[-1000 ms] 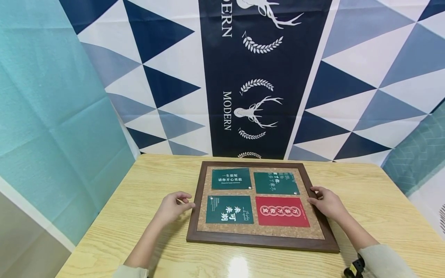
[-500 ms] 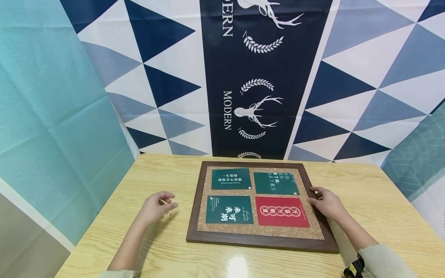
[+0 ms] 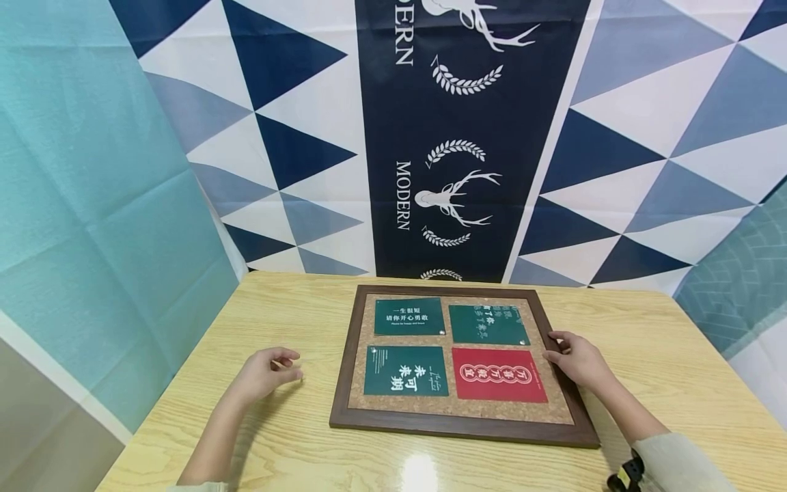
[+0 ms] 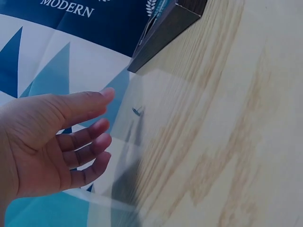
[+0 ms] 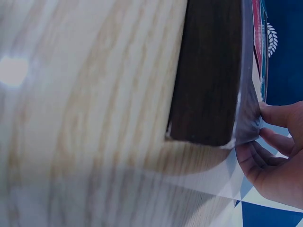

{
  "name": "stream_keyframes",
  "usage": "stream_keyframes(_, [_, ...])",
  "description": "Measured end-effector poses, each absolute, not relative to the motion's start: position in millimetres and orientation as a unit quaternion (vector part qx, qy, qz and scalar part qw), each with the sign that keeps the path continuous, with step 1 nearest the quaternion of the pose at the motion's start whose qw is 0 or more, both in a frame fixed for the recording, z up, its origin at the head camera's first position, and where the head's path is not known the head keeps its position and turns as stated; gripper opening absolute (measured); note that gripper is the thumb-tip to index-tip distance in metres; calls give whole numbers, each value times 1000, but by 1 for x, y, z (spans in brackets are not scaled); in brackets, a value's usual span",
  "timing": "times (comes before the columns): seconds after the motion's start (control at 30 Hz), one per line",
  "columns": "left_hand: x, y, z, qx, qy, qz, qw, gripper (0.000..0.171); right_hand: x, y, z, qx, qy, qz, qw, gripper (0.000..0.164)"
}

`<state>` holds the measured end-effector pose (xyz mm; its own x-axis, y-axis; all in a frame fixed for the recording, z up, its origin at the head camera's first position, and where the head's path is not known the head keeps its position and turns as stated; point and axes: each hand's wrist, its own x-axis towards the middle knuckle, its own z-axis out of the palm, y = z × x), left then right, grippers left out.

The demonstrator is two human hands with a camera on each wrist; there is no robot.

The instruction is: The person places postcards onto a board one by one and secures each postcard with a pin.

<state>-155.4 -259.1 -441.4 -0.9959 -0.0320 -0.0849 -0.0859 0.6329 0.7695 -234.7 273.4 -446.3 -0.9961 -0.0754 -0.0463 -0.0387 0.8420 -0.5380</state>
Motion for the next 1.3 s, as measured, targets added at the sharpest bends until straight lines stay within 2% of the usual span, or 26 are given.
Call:
stream_keyframes(0.33, [-153,-260,-450,-22,907,418,47,30,-233,273,-445,-26,957,-285,39,56])
stream_keyframes(0.8, [-156,-253,-458,-40,924,378,37,8,-233,274,-446,-35,957,-286,32,55])
stream_keyframes(1.3, [-156,-247,-458,-35,929,367,26,10,-233,274,-447,-35,957,-286,32,54])
